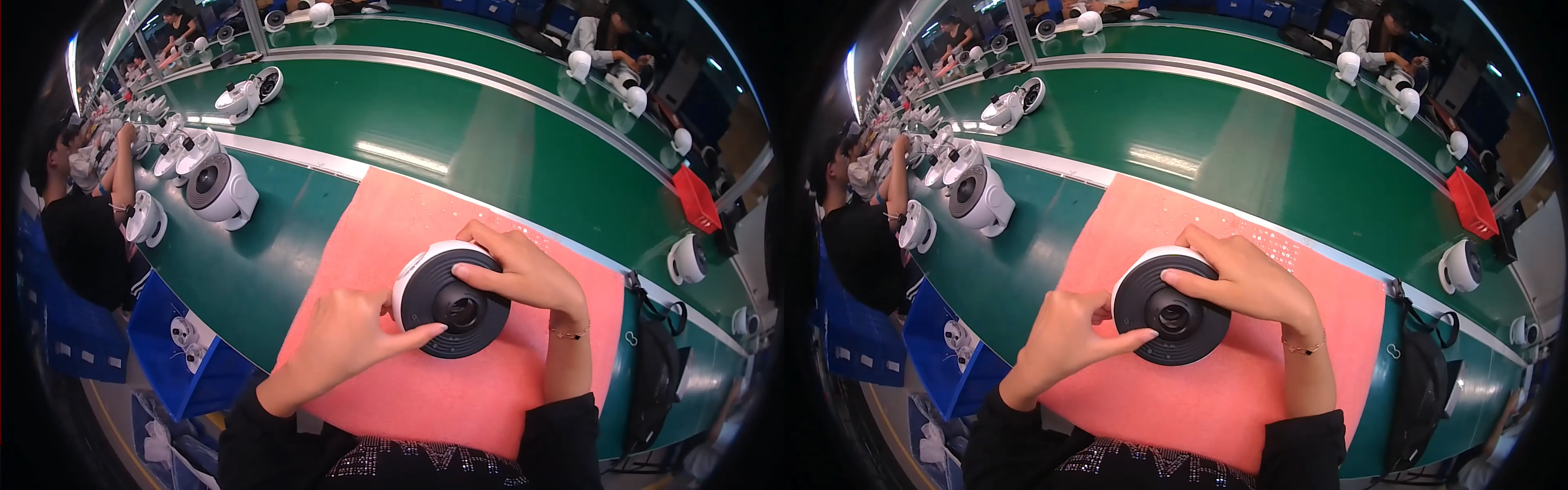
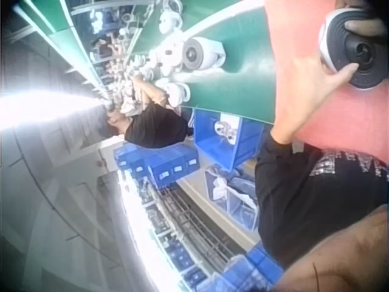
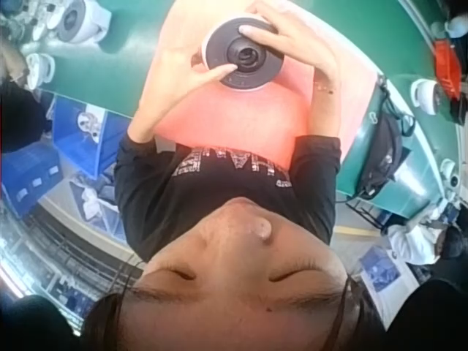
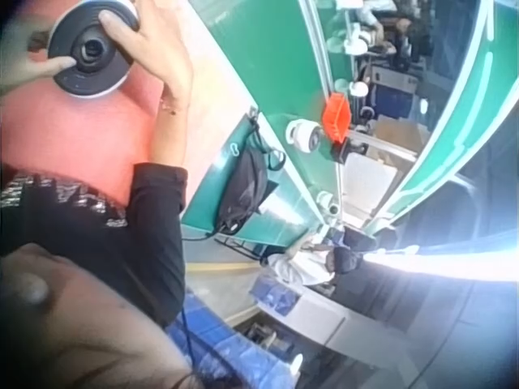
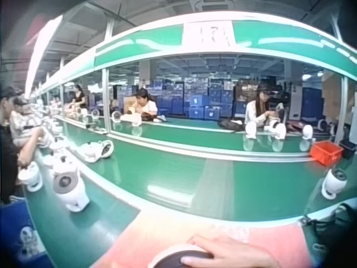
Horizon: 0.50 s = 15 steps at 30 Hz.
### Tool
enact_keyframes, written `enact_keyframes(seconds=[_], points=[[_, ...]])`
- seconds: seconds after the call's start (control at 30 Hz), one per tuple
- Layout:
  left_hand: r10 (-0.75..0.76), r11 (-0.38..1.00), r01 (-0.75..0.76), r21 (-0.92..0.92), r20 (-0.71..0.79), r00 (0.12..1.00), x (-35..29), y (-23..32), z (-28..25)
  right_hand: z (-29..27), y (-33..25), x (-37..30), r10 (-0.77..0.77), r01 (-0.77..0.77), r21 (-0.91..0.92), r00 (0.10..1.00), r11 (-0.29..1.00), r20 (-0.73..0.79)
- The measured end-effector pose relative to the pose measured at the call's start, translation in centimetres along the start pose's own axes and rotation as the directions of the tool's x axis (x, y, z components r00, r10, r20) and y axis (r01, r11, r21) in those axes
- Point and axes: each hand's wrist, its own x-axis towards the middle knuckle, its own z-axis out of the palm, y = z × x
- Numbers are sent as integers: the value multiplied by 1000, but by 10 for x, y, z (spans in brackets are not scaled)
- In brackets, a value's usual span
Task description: Assembling and inspecting internal components and outer housings of security cameras on a production line.
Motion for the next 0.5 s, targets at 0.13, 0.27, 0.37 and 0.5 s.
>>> enact_keyframes(seconds=[0.13,0.27,0.37,0.5], points=[[-47,993,41,110,51,998,4,-9,-2,6,3,3,69,-76,-135,996,988,-50],[-85,975,45,219,178,980,13,-14,-9,15,8,4,-80,-47,-483,968,875,-239],[-103,981,59,187,232,967,16,-16,-8,14,-1,-1,32,-152,-530,973,835,-228],[-95,985,55,165,246,965,15,-18,-9,16,-5,-1,134,-234,-596,969,768,-207]])
